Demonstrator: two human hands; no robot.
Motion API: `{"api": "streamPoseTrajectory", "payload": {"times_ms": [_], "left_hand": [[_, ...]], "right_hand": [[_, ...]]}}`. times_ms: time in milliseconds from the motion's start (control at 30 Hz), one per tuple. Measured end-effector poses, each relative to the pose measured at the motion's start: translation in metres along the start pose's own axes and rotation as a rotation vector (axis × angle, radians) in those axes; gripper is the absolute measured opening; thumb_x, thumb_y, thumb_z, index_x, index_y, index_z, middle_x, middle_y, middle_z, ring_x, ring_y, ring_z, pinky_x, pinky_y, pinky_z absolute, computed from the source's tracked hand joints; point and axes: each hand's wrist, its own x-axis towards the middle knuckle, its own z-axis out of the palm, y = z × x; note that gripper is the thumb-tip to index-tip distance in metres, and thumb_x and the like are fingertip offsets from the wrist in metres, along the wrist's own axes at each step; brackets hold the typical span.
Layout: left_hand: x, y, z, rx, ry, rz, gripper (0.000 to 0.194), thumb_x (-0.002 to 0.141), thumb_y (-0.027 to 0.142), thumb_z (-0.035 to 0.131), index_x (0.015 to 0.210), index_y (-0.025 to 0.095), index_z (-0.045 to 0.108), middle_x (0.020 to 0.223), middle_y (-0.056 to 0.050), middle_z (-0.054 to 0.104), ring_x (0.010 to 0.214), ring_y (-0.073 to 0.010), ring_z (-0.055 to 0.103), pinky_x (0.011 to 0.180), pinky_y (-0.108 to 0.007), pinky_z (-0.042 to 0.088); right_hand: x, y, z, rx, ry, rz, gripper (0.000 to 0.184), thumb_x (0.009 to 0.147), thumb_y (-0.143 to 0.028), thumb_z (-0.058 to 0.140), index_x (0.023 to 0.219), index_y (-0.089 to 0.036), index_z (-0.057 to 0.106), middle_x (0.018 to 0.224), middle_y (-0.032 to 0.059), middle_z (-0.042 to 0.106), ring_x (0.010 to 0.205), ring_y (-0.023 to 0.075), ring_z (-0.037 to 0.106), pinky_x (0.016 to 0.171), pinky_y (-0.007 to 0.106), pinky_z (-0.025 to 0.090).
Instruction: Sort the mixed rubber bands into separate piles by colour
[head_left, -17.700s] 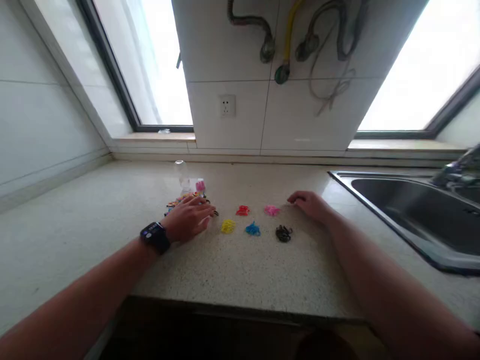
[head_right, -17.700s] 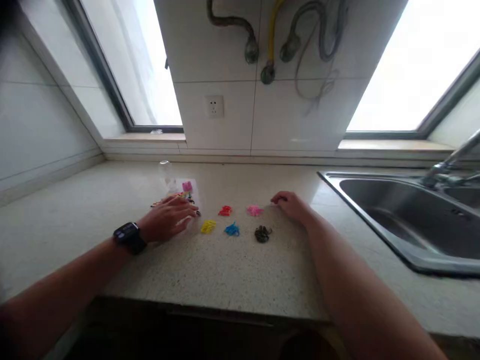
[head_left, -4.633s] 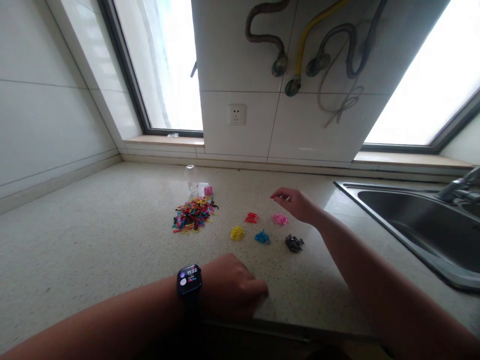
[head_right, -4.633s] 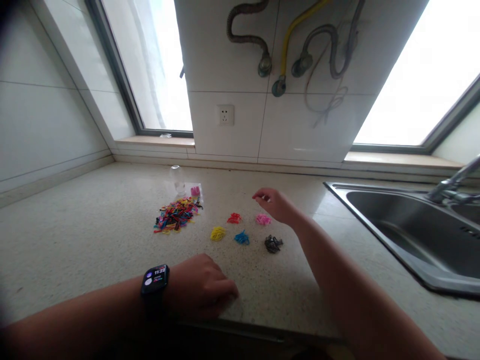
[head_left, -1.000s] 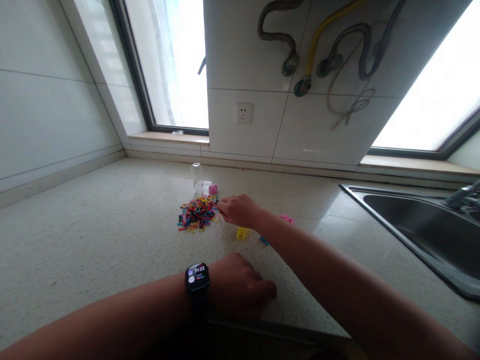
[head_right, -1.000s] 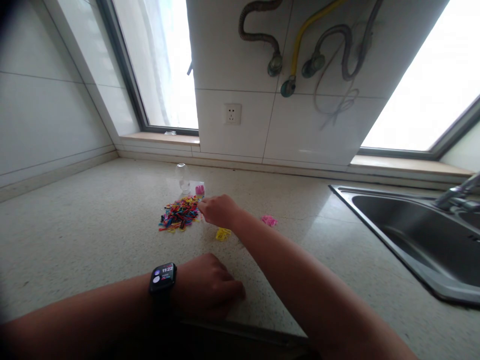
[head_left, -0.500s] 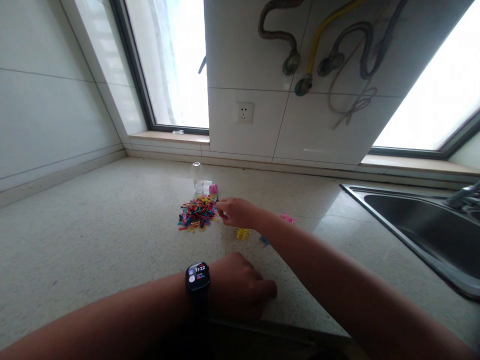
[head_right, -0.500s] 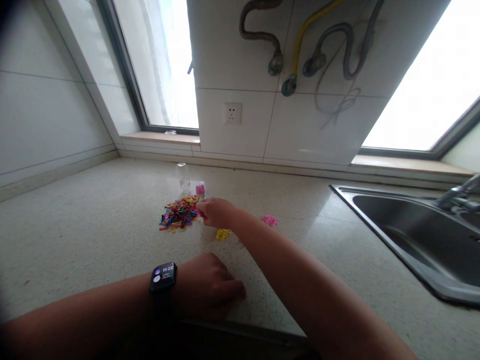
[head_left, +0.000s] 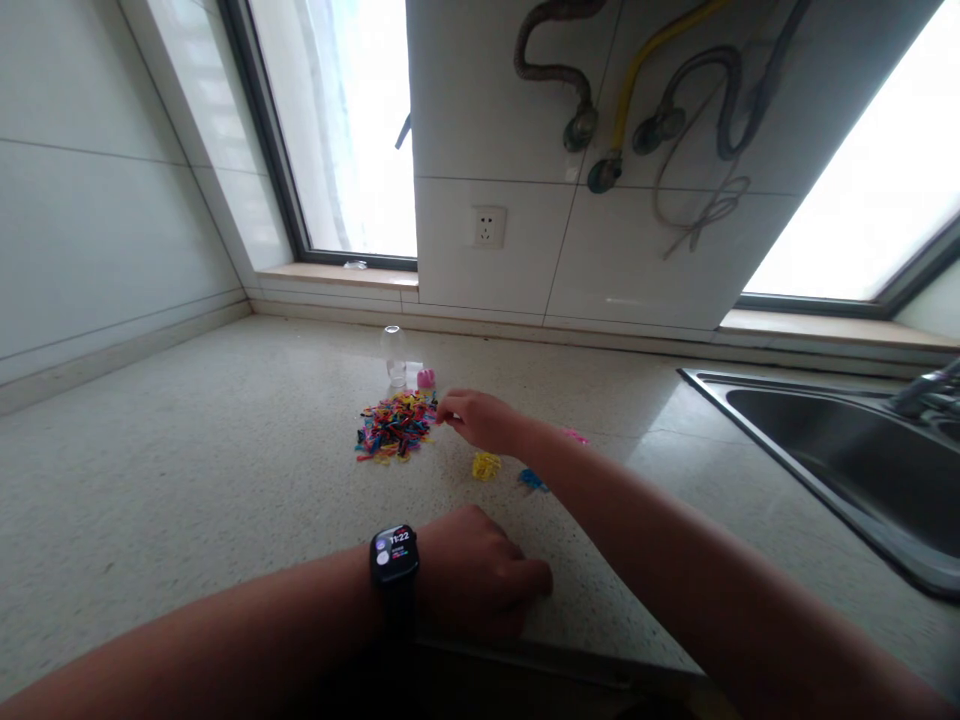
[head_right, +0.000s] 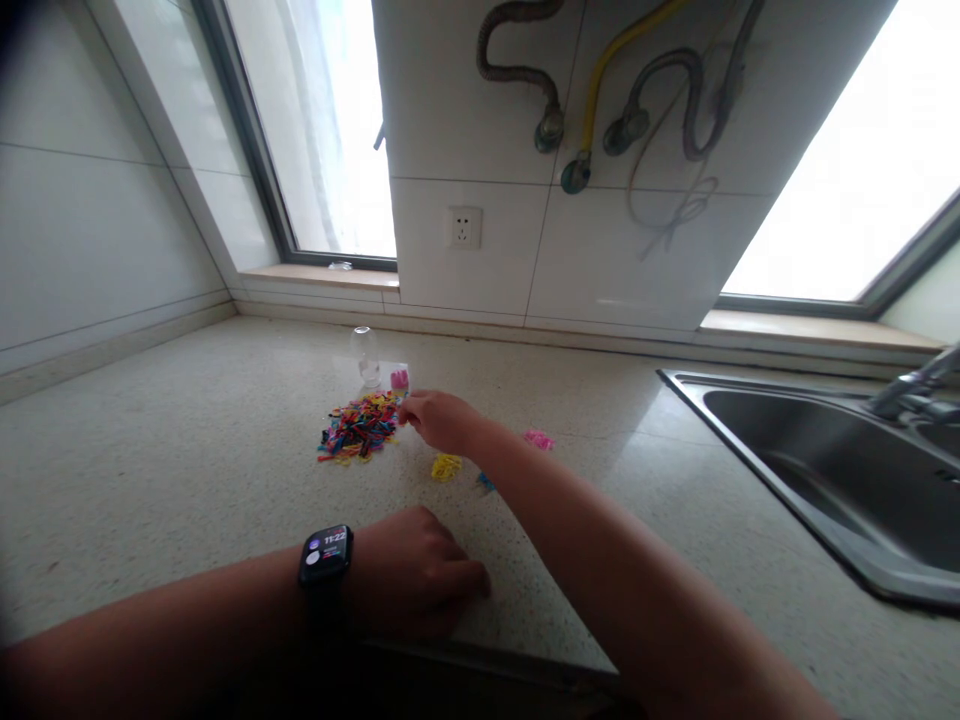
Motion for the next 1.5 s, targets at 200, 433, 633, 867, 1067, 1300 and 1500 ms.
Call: {"api": "streamPoseTrajectory", "payload": {"times_ms": [200,433,633,867,1067,1300,1500], "left_hand": [[0.0,0.0,0.0,0.005,0.008,0.009,0.02,0.09,0.028,0.053,0.108,0.022,0.058,0.072,0.001,0.07,0.064,-0.0194,0.068,0.051,-0.03,0.041],[0.0,0.001,-0.001,0.014,0.002,-0.007,0.02,0.089,0.029,0.054,0.108,0.023,0.058,0.069,0.001,0.069,0.062,-0.019,0.067,0.051,-0.028,0.041],[0.0,0.0,0.002,0.013,0.013,-0.007,0.02,0.089,0.029,0.055,0.108,0.023,0.058,0.07,0.001,0.07,0.062,-0.0195,0.068,0.05,-0.029,0.041],[-0.001,-0.001,0.002,-0.008,0.016,0.007,0.021,0.089,0.027,0.055,0.11,0.023,0.057,0.073,0.001,0.07,0.065,-0.019,0.069,0.053,-0.03,0.044],[-0.001,0.0,0.001,0.014,0.018,0.011,0.02,0.088,0.029,0.056,0.108,0.022,0.057,0.07,0.001,0.069,0.062,-0.0187,0.067,0.05,-0.03,0.043],[-0.001,0.001,0.0,0.031,0.014,-0.003,0.018,0.09,0.029,0.054,0.106,0.022,0.058,0.068,0.001,0.068,0.061,-0.019,0.067,0.05,-0.029,0.043],[0.0,0.0,0.0,0.001,0.009,-0.004,0.019,0.089,0.028,0.055,0.107,0.022,0.058,0.071,0.001,0.07,0.063,-0.0194,0.068,0.051,-0.029,0.043]], "right_hand": [[0.002,0.004,0.009,-0.074,-0.036,-0.007,0.029,0.094,-0.008,0.048,0.107,-0.017,0.072,0.103,0.009,0.064,0.094,0.0167,0.059,0.087,0.028,0.042],[0.004,0.002,0.009,-0.109,-0.045,-0.001,0.031,0.093,-0.008,0.048,0.108,-0.018,0.073,0.104,0.0084,0.063,0.096,0.0169,0.058,0.088,0.028,0.041],[0.004,-0.007,0.004,-0.154,-0.047,0.058,0.024,0.095,-0.017,0.05,0.102,-0.015,0.073,0.102,0.009,0.063,0.092,0.0165,0.059,0.083,0.026,0.041],[0.004,-0.011,0.003,-0.206,-0.092,0.134,0.023,0.097,-0.027,0.051,0.1,-0.015,0.07,0.101,0.0092,0.068,0.09,0.0168,0.062,0.077,0.025,0.04],[0.007,-0.014,0.001,-0.237,-0.136,0.186,0.026,0.098,-0.032,0.05,0.101,-0.018,0.072,0.099,0.0082,0.075,0.09,0.0182,0.067,0.075,0.025,0.04],[0.007,-0.014,0.004,-0.266,-0.143,0.205,0.033,0.097,-0.025,0.046,0.12,-0.025,0.069,0.109,0.0072,0.076,0.097,0.0204,0.069,0.081,0.027,0.045],[0.006,-0.015,0.003,-0.249,-0.157,0.193,0.038,0.096,-0.022,0.045,0.125,-0.035,0.067,0.118,0.003,0.073,0.105,0.0201,0.068,0.085,0.029,0.047]]}}
